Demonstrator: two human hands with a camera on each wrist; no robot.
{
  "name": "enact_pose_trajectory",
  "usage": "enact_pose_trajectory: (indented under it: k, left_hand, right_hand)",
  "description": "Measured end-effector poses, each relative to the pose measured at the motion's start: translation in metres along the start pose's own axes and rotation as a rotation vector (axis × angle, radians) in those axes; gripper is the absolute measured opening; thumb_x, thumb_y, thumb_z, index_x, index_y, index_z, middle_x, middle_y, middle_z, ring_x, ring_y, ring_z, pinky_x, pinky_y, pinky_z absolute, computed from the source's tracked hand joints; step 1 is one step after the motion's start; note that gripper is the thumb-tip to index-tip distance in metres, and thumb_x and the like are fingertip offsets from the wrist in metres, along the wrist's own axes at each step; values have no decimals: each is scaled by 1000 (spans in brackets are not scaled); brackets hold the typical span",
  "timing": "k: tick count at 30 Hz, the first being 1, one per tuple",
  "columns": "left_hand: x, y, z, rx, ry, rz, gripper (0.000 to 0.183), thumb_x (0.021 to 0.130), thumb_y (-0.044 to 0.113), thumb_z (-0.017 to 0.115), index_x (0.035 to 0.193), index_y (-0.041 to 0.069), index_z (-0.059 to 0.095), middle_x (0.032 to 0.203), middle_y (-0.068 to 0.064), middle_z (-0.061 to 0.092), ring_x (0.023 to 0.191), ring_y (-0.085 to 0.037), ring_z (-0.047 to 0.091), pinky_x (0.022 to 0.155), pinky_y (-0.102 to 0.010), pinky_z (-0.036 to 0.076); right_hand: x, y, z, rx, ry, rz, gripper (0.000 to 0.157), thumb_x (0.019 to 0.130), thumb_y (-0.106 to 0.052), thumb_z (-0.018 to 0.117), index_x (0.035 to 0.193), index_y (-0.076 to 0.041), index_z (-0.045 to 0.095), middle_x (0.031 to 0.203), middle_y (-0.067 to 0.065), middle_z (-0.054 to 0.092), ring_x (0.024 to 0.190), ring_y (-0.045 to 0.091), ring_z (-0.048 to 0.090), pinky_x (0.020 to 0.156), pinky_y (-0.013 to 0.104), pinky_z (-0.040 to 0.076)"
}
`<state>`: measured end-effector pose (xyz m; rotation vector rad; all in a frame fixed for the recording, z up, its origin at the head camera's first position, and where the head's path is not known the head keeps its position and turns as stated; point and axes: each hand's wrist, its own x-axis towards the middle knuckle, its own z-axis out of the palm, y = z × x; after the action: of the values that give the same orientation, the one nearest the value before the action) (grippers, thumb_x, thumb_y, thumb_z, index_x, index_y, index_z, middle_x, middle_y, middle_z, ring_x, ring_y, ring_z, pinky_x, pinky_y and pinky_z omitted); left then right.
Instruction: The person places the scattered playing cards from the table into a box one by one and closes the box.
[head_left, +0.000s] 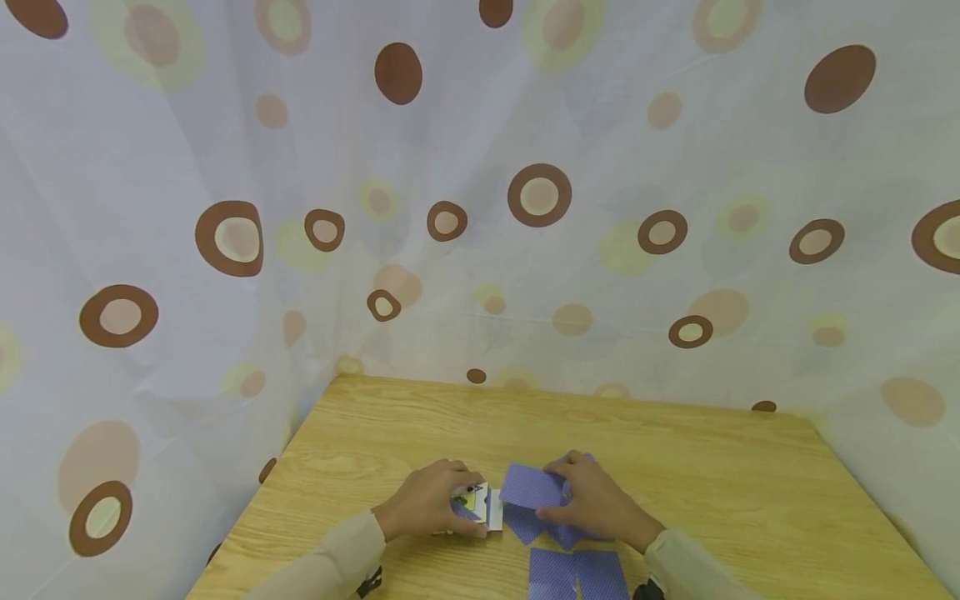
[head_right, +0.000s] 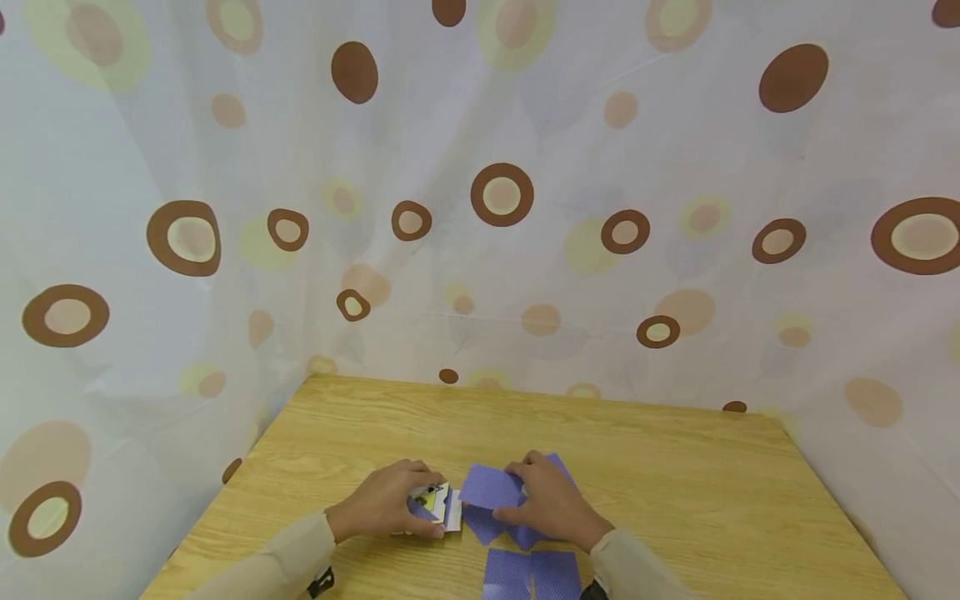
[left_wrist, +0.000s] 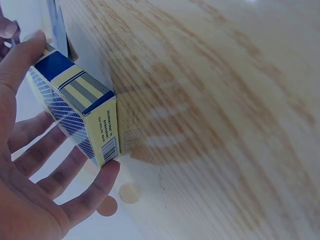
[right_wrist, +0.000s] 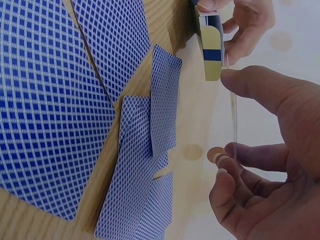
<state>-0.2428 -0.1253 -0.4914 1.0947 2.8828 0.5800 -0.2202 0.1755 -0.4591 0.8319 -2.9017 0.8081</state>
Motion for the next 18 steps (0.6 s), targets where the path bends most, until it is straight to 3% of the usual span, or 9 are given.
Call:
enact_pose_trajectory:
  k: [9,18]
  left_hand:
    - [0,2,-1,2,0,3,77,77,66,81,136,17,68,124,1,66,102,-10,59,78,-26,51]
    - [-1,1,-1,8,-1,6,78,78,67,79,136,16,68,125,1,66,106,-13,60,83,-30,54]
  right_hand:
    - [2,-9,2,7,-19,-7,70,80,-41,88,128,6,66,115,13,62,97,21,59,80,41,55]
    - [3,-11,9,0,-37,-16,69,79,-41,89,127,3,67,112,8,60,97,19,58,81,39,54]
